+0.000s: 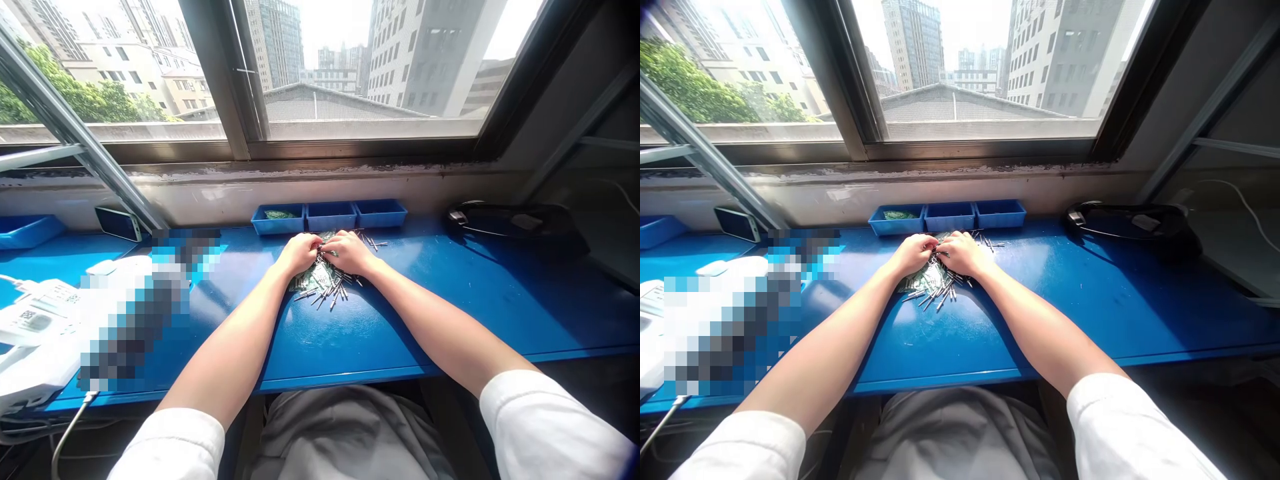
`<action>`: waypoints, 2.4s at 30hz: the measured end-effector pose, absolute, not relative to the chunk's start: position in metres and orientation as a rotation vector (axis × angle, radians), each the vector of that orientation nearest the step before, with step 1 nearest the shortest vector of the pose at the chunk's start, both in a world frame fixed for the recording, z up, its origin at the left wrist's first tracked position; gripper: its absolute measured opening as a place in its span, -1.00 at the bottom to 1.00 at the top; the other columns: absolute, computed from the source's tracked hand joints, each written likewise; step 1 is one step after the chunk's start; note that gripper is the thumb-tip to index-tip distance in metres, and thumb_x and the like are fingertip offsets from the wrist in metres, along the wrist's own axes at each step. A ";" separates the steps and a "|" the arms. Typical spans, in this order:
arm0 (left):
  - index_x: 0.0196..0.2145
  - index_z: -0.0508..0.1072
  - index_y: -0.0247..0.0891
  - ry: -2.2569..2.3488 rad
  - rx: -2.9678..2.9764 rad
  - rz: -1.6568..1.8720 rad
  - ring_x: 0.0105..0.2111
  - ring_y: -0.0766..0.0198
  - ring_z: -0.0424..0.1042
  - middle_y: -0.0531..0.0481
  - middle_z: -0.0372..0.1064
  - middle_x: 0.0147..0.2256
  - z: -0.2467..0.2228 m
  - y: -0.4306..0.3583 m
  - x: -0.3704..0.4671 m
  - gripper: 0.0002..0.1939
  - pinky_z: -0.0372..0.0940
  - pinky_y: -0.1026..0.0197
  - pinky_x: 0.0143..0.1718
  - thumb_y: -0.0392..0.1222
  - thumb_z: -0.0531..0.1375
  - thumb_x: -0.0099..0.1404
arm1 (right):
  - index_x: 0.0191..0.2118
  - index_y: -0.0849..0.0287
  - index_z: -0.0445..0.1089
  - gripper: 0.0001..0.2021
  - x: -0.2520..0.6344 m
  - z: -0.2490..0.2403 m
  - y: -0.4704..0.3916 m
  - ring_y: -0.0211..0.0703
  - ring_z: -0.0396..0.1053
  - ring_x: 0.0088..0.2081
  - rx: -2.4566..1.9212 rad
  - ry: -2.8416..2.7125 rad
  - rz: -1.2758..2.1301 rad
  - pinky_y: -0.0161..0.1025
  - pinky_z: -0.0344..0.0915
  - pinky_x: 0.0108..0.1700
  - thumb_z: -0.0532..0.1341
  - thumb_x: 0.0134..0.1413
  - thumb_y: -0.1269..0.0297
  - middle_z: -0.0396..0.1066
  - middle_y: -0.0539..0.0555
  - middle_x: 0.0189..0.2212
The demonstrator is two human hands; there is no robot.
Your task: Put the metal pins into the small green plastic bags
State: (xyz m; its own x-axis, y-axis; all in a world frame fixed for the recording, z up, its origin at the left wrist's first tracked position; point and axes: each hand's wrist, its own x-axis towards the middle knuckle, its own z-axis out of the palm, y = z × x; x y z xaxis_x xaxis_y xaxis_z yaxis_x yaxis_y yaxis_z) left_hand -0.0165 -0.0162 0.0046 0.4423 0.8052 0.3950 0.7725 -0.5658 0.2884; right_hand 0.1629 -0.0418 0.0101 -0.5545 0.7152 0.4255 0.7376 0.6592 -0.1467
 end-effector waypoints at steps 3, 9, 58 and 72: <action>-0.20 0.53 -0.23 1.408 2.611 0.761 -0.16 0.19 0.44 -0.04 0.50 -0.19 0.007 -0.018 -0.016 -0.69 0.32 0.21 -0.09 -0.32 0.02 0.21 | -0.23 0.07 0.54 -0.78 0.163 0.011 -0.041 -0.08 0.28 -0.15 -1.105 -2.449 -0.101 -0.14 0.10 -0.11 0.13 0.19 0.23 0.51 0.07 -0.18; -0.16 0.52 -0.24 1.406 2.554 0.820 -0.18 0.19 0.45 -0.05 0.50 -0.19 0.008 -0.020 -0.016 -0.69 0.33 0.20 -0.09 -0.31 0.05 0.21 | -0.28 0.11 0.54 -0.76 0.161 0.012 -0.042 -0.10 0.30 -0.20 -1.088 -2.470 -0.147 -0.17 0.11 -0.14 0.10 0.22 0.27 0.52 0.08 -0.26; -0.27 0.49 -0.23 1.317 2.571 1.018 -0.24 0.22 0.42 -0.05 0.48 -0.27 0.017 -0.027 -0.009 -0.76 0.29 0.20 -0.17 -0.15 0.04 0.32 | -0.32 0.19 0.45 -0.77 0.181 0.018 -0.034 -0.25 0.35 -0.43 -0.963 -1.770 0.760 -0.29 0.27 -0.35 0.28 -0.09 0.14 0.45 0.01 -0.45; -0.03 0.36 -0.30 1.653 2.394 1.000 -0.16 0.12 0.41 -0.12 0.45 -0.17 0.015 -0.019 -0.017 -0.66 0.29 0.10 -0.06 -0.18 0.08 0.25 | -0.09 0.15 0.46 -0.63 0.214 0.012 -0.008 -0.04 0.34 -0.13 -1.353 -1.633 0.223 -0.06 0.29 0.00 0.17 -0.10 0.30 0.48 0.07 -0.12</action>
State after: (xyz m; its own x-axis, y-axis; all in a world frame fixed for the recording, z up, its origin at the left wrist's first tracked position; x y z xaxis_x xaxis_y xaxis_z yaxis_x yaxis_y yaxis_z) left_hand -0.0172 -0.0193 0.0155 0.2122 0.8567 0.4702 0.8141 -0.4211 0.3998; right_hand 0.2142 -0.0085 0.0123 0.0844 0.8333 0.5463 0.6560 0.3662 -0.6600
